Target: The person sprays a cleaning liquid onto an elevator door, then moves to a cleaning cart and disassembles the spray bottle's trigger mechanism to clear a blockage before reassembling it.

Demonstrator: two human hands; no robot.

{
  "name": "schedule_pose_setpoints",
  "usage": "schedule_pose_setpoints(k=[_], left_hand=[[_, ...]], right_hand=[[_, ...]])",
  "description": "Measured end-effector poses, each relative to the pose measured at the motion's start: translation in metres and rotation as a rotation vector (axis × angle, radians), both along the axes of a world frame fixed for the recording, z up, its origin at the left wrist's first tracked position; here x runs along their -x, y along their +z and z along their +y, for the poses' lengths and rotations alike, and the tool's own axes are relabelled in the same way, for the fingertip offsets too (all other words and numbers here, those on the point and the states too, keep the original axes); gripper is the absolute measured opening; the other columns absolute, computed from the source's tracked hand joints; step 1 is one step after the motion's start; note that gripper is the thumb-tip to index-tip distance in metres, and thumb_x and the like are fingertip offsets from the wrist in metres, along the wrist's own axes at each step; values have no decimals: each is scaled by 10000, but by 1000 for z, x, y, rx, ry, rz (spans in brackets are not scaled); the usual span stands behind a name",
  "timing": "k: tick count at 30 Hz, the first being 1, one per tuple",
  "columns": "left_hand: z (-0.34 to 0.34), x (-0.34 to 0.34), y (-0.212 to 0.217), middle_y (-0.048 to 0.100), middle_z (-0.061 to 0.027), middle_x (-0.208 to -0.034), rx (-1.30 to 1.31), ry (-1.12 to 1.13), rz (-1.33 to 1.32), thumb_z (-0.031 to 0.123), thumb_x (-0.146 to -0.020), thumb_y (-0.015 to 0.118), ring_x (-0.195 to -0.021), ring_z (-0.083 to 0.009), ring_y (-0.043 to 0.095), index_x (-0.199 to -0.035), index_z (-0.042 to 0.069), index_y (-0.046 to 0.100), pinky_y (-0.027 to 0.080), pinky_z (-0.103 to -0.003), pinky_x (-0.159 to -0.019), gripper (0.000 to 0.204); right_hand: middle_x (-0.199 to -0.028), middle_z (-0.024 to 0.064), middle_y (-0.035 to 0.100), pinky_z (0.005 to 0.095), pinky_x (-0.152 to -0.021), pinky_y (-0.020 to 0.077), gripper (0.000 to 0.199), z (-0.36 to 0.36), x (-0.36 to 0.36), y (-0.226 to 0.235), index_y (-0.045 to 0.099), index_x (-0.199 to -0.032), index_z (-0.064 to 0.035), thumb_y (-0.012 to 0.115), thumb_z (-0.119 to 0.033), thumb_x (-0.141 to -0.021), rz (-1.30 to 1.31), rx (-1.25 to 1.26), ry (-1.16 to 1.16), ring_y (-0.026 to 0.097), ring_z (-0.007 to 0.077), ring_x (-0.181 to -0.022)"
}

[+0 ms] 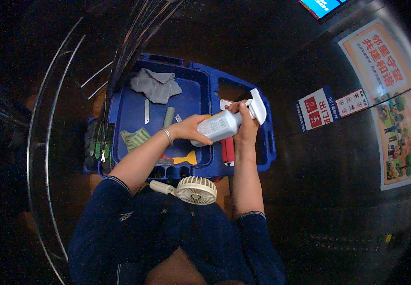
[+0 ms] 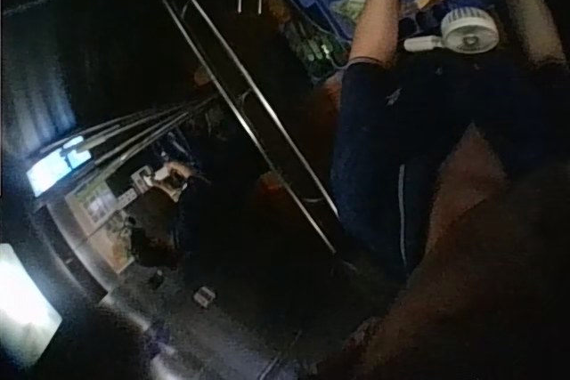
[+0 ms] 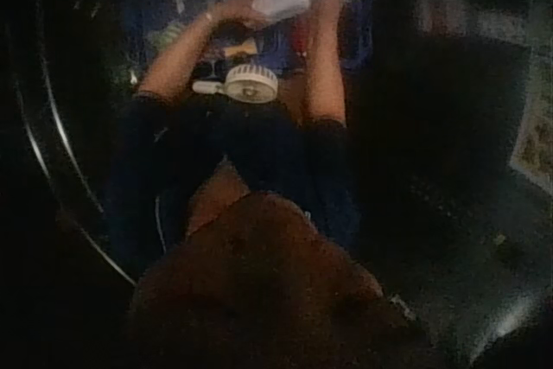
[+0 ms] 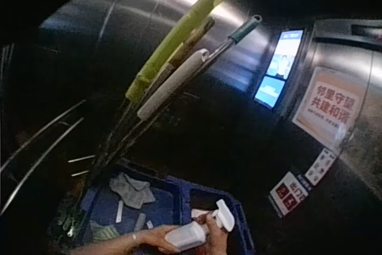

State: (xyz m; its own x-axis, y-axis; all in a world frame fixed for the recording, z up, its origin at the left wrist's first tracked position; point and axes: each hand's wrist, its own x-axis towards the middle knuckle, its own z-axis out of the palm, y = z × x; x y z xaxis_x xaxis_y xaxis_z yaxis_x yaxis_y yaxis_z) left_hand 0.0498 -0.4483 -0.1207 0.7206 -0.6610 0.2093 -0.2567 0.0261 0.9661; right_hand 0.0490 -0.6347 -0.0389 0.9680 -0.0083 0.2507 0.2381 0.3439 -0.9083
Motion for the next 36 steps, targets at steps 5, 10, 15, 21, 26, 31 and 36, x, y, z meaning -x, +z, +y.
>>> schedule_pose_setpoints(k=[5,10,15,21,26,31,36], left_hand=[[4,-2,-5,631,-163,-1096,-94,282,-175,229,-585,841,-1050,-318,604,-1228,51,509,470,-383,-907,746],[16,-20,-17,630,-166,-1095,-96,590,-214,132,-593,803,-1050,-331,608,-1168,78,517,486,-393,-886,645],[35,-37,-29,617,-167,-1151,-39,879,-166,121,-594,840,-1101,-309,595,-1257,65,458,476,-374,-930,767],[40,-48,-53,590,-169,-1222,-86,743,-62,195,-584,884,-1171,-297,548,-1323,43,417,436,-390,-986,888],[36,-49,-65,493,-195,-1356,-145,676,-163,173,-605,875,-1251,-313,487,-1427,59,296,395,-408,-1033,1012],[34,-35,-36,456,-194,-1397,-835,418,-291,299,-708,784,-1315,-341,411,-1477,65,249,325,-372,-1079,966],[49,-55,-45,587,-157,-1216,-443,604,-226,215,-719,750,-1123,-270,558,-1354,36,464,428,-352,-948,719]], right_hand=[[-1095,69,627,294,-873,475,482,32,3,2,545,-1226,-16,733,-40,-783,-191,293,107,584,153,-1026],[-1236,103,570,320,-948,451,721,52,-8,-16,448,-1336,-31,807,-96,-714,-167,418,92,546,197,-1124],[-1209,162,582,373,-987,425,601,32,-4,-78,507,-1272,-32,764,-140,-740,-176,776,-34,545,289,-1151],[-1142,166,601,416,-962,429,402,21,20,-106,589,-1115,-32,708,-64,-733,-376,1020,-116,543,365,-1111],[-1108,171,610,438,-955,424,348,24,25,-105,601,-1054,-31,707,-66,-724,-500,1137,-144,544,359,-1105],[-1041,151,623,426,-924,421,328,23,23,-100,608,-1023,-33,712,-78,-715,-562,1197,-133,562,353,-1030],[-945,128,638,457,-949,392,176,18,21,-105,634,-894,-52,698,-98,-736,-513,1170,-99,581,326,-974]])
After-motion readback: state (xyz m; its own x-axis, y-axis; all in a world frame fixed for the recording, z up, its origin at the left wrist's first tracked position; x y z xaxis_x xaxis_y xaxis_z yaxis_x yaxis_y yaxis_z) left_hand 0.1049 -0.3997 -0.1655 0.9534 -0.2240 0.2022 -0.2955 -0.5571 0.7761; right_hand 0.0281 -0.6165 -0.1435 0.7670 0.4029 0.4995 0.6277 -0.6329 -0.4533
